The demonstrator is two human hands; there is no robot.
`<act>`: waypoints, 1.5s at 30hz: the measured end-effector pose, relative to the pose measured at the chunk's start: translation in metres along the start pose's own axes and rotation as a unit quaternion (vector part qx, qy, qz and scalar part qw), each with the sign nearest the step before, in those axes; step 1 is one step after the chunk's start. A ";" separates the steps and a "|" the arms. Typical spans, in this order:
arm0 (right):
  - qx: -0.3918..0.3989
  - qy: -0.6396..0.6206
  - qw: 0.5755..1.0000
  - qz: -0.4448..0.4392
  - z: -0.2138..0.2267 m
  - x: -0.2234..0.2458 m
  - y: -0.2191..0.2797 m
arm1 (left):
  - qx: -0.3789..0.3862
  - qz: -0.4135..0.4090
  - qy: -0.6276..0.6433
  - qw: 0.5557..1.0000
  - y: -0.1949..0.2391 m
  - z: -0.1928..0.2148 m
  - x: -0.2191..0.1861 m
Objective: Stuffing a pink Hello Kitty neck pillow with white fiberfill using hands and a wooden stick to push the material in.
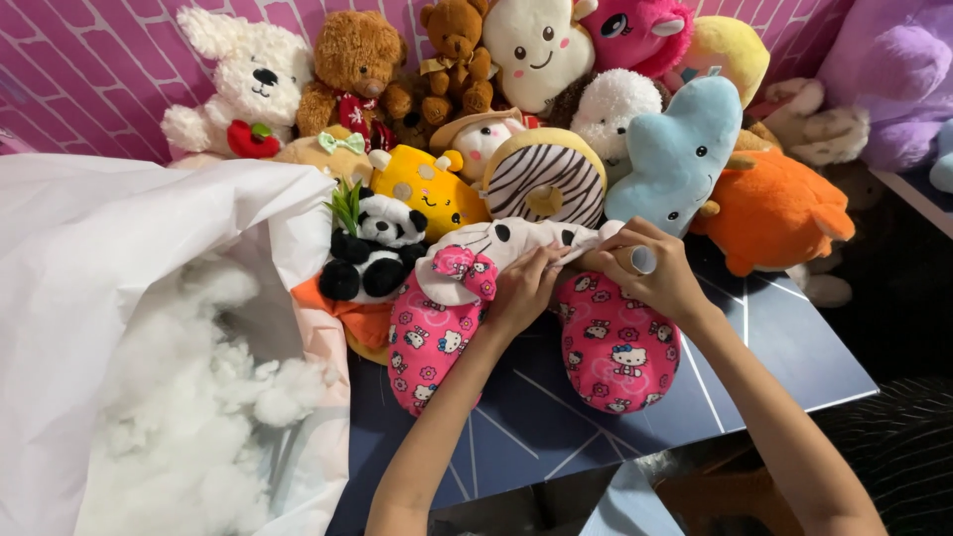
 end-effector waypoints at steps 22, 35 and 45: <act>0.063 -0.073 0.994 0.052 0.013 0.011 0.006 | 0.055 0.058 0.046 0.996 -0.001 0.007 -0.001; 0.104 -0.073 0.991 0.046 -0.003 0.023 -0.020 | 0.042 -0.075 -0.028 0.996 0.003 0.003 0.000; 0.125 -0.101 0.987 -0.011 -0.006 0.022 -0.030 | 0.061 0.032 0.073 0.995 0.001 0.002 0.013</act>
Point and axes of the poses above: each hand's wrist, its own y-axis away from the middle knuckle, its own z-axis out of the back of the hand, x = y × z, the point moved 1 cm from there along -y, towards the middle knuckle, and after that the axes turned 10 degrees about -z, right-handed, at the moved point
